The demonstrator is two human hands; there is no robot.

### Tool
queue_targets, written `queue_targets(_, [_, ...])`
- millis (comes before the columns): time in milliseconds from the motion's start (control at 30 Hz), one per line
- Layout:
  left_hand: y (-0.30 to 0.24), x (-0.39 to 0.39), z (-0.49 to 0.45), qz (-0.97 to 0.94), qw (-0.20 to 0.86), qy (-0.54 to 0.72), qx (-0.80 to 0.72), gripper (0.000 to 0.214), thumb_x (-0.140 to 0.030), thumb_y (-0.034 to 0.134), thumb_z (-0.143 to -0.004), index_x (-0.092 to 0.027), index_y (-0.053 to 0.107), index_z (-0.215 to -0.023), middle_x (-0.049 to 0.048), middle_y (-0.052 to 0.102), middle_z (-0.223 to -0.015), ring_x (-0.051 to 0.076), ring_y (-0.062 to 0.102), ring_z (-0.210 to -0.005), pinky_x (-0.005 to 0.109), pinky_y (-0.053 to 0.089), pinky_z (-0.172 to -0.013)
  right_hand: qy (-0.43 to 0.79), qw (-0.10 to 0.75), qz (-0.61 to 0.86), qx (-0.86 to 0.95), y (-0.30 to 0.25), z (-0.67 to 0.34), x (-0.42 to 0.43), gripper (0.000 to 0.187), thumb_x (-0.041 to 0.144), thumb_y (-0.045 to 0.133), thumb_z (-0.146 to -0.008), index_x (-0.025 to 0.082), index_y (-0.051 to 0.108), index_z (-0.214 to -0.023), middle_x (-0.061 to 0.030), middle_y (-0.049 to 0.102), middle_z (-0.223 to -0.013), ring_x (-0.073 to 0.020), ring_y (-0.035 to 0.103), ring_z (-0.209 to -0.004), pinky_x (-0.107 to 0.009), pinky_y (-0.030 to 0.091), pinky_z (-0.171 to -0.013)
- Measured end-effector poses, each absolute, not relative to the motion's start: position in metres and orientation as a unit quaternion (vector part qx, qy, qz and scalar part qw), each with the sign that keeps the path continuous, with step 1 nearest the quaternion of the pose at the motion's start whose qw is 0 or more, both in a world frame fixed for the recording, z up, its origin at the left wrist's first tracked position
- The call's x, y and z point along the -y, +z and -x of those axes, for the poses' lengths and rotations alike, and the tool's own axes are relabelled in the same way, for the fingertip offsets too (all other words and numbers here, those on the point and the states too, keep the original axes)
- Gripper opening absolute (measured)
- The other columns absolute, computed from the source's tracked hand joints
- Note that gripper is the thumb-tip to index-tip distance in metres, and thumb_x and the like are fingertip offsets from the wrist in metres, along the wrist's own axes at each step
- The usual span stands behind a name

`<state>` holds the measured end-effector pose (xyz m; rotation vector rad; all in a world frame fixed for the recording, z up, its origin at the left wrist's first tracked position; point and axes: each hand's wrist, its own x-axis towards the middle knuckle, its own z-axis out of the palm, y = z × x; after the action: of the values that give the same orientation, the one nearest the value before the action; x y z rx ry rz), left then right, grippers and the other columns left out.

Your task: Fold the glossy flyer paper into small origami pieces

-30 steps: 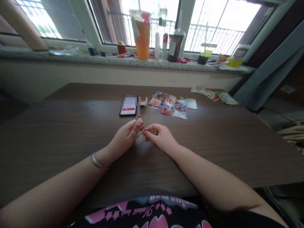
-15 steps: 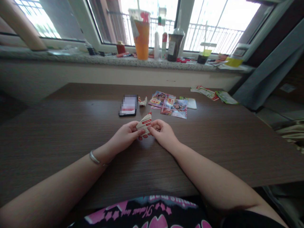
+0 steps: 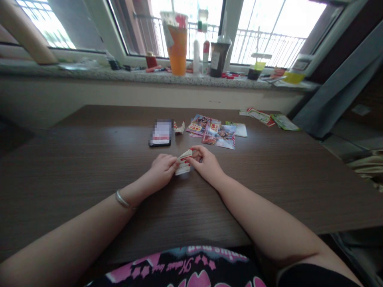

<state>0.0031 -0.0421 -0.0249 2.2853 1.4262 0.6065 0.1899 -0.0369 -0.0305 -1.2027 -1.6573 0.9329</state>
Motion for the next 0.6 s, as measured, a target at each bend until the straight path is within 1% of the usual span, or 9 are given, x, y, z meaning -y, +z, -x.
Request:
queue_targets(33, [-0.027,0.041,-0.003,-0.823,0.158,0.203,-0.507,0.029,-0.032,0.041,-0.091,-0.018,0.061,-0.076,0.0085,0.06,-0.09,0.026,0.05,-0.095,0.044,0.041,-0.09,0.372,0.428,0.479,0.67,-0.032,-0.191,0.034,0.04,0.033,0.066,-0.075,0.018,0.058,-0.111,0.0024,0.059,-0.072,-0.0125,0.049,-0.06,-0.027,0.041,-0.06])
queue_targets(67, [-0.03,0.041,-0.002,-0.824,0.144,0.198,-0.51,0.029,-0.033,0.041,-0.091,-0.018,0.063,-0.078,0.0097,0.06,-0.097,0.028,0.049,-0.1,0.046,0.04,-0.093,0.366,0.418,0.482,0.678,-0.032,-0.192,0.032,0.039,0.032,0.065,-0.075,0.018,0.059,-0.111,0.003,0.058,-0.071,-0.0123,0.048,-0.059,-0.026,0.041,-0.06])
queue_targets(133, [-0.032,0.043,-0.002,-0.833,0.119,0.19,-0.506,0.03,-0.033,0.041,-0.092,-0.018,0.065,-0.083,0.0109,0.058,-0.108,0.03,0.045,-0.108,0.05,0.037,-0.098,0.343,0.38,0.499,0.699,-0.033,-0.193,0.027,0.029,0.032,0.064,-0.076,0.018,0.064,-0.101,0.0038,0.054,-0.066,-0.0122,0.047,-0.058,-0.026,0.038,-0.059])
queue_targets(200, [-0.032,0.046,-0.002,-0.839,0.104,0.183,-0.501,0.029,-0.032,0.04,-0.093,-0.017,0.065,-0.088,0.0116,0.056,-0.112,0.03,0.045,-0.112,0.052,0.035,-0.102,0.315,0.334,0.527,0.715,-0.031,-0.194,0.024,0.02,0.032,0.065,-0.077,0.018,0.067,-0.09,0.004,0.054,-0.062,-0.0122,0.047,-0.058,-0.026,0.036,-0.058])
queue_targets(300, [-0.029,0.052,-0.003,-0.843,0.078,0.157,-0.509,0.024,-0.031,0.047,-0.092,-0.014,0.06,-0.102,0.0132,0.054,-0.115,0.03,0.046,-0.114,0.054,0.031,-0.107,0.285,0.295,0.551,0.726,-0.028,-0.195,0.02,0.013,0.029,0.066,-0.077,0.018,0.068,-0.086,0.0035,0.057,-0.063,-0.0119,0.048,-0.058,-0.025,0.035,-0.057])
queue_targets(367, [-0.025,0.053,-0.005,-0.841,0.059,0.159,-0.513,0.029,-0.029,0.052,-0.09,-0.014,0.055,-0.114,0.0131,0.053,-0.117,0.029,0.046,-0.116,0.054,0.03,-0.108,0.269,0.284,0.549,0.738,-0.026,-0.196,0.015,0.011,0.026,0.065,-0.078,0.018,0.068,-0.084,0.0029,0.059,-0.065,-0.0118,0.049,-0.06,-0.025,0.034,-0.057])
queue_targets(433, [-0.023,0.052,-0.008,-0.849,0.039,0.17,-0.498,0.032,-0.027,0.052,-0.09,-0.016,0.051,-0.121,0.0123,0.051,-0.121,0.028,0.047,-0.116,0.052,0.033,-0.107,0.242,0.276,0.539,0.758,-0.025,-0.197,0.009,0.009,0.025,0.066,-0.079,0.018,0.069,-0.082,0.0018,0.061,-0.068,-0.012,0.049,-0.062,-0.025,0.034,-0.058])
queue_targets(500, [-0.022,0.048,-0.011,-0.865,0.026,0.176,-0.47,0.029,-0.023,0.049,-0.092,-0.017,0.052,-0.12,0.0113,0.051,-0.121,0.026,0.049,-0.112,0.049,0.039,-0.104,0.206,0.266,0.529,0.779,-0.024,-0.199,0.002,0.008,0.025,0.067,-0.079,0.018,0.07,-0.08,0.0002,0.061,-0.072,-0.0127,0.051,-0.067,-0.025,0.035,-0.062])
queue_targets(600, [-0.024,0.041,-0.015,-0.886,0.013,0.191,-0.423,0.022,-0.018,0.044,-0.094,-0.016,0.056,-0.112,0.0106,0.053,-0.116,0.024,0.053,-0.106,0.043,0.046,-0.098,0.171,0.249,0.521,0.798,-0.021,-0.202,-0.007,0.006,0.024,0.067,-0.08,0.019,0.071,-0.081,-0.0013,0.061,-0.077,-0.0144,0.053,-0.075,-0.026,0.038,-0.069])
